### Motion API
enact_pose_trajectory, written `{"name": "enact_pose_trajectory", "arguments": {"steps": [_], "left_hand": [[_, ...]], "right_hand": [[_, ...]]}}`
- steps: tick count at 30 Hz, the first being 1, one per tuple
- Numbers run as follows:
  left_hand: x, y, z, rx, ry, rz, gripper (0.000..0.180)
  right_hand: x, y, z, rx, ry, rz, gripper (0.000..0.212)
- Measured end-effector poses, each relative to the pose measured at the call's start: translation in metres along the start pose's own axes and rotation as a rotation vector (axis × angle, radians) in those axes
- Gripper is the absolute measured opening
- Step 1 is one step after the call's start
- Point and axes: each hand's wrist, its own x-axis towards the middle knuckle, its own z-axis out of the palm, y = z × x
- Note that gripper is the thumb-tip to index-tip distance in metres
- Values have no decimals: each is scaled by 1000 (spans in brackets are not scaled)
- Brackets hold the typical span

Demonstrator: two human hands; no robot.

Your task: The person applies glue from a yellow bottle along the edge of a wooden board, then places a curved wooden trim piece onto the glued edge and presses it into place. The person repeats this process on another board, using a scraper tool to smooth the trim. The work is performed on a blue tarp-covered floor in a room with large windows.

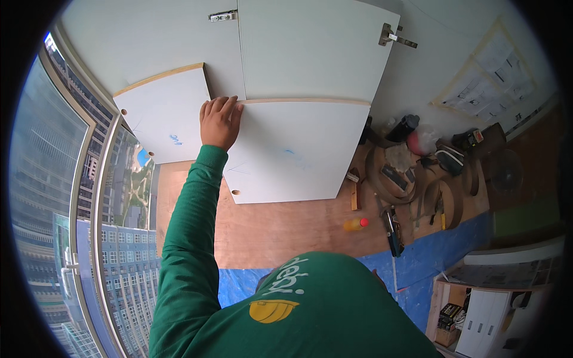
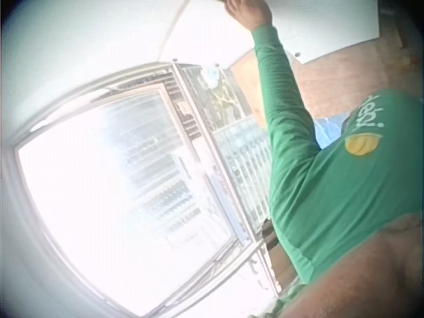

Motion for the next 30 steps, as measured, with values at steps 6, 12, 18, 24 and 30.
{"name": "enact_pose_trajectory", "arguments": {"steps": [6, 12, 18, 24, 30], "left_hand": [[-30, 18, -36, 2, 75, 72, 27], [-62, 38, -76, 7, 63, 93, 31], [-80, 47, -93, 13, 31, 63, 33], [-97, 43, -102, 26, 15, -36, 39], [-116, 45, -108, -275, 365, -349, 53]], "right_hand": [[-3, -101, 16, 191, 130, -260, 17], [-26, -258, 43, 35, 227, -540, 21], [-37, -381, 53, -123, 355, -1184, 40], [-26, -413, 67, 34, -104, -1019, 54], [-42, -406, 86, 251, -184, -896, 36]]}}
